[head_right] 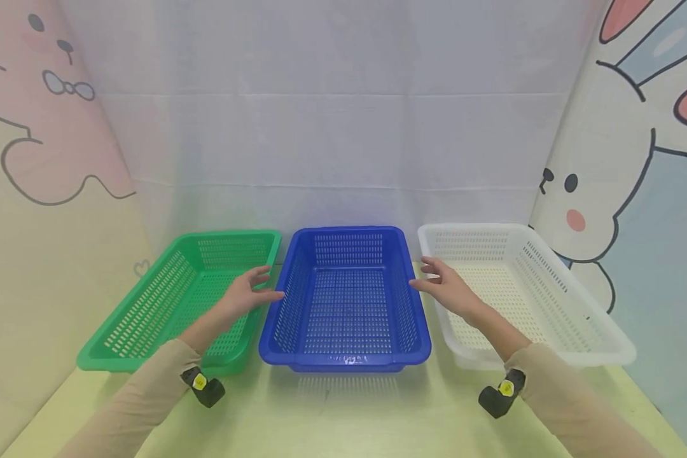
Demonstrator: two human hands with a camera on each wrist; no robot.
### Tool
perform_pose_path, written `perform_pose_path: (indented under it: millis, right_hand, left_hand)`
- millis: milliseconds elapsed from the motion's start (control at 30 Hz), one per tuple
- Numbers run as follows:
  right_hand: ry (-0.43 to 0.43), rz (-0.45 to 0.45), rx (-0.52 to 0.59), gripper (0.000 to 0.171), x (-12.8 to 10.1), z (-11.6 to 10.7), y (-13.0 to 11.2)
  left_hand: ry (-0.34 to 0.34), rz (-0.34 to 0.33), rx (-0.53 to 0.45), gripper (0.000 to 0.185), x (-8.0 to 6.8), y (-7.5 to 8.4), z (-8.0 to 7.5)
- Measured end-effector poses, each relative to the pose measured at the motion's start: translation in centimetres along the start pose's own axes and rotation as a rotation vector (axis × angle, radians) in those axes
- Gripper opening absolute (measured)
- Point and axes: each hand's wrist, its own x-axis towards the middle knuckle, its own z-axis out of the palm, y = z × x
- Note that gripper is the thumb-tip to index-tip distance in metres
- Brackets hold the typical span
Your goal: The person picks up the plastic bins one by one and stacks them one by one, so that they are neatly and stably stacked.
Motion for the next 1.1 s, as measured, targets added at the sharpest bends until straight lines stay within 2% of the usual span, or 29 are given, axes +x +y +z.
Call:
perform_pose_path:
  millis: [233, 500, 733, 867, 1100]
  right_hand:
    - [-0.014, 0.049, -0.012, 0.074, 0.0, 0.9, 0.0]
    - [-0.039, 0.068, 0.046, 0.071, 0.1, 1.5, -0.2]
    - [-0.080, 0.098, 0.040, 0.067, 0.3, 1.7, -0.1]
    - [-0.060, 0.139, 0.056, 0.066, 0.4, 1.5, 0.2]
    - [-0.042, 0.232, 0.212, 0.061, 0.7, 1.0, 0.7]
  left_hand:
    - [-0.016, -0.022, -0.012, 0.075, 0.0, -0.2, 0.6]
    - [-0.098, -0.077, 0.007, 0.072, 0.2, -0.3, 0.5]
    - [-0.063, -0.062, 0.028, 0.068, 0.0, -0.5, 0.6]
    - [-0.028, -0.056, 0.029, 0.066, 0.1, -0.8, 0.6]
    - [0.000, -0.103, -0.070, 0.063, 0.3, -1.0, 0.6]
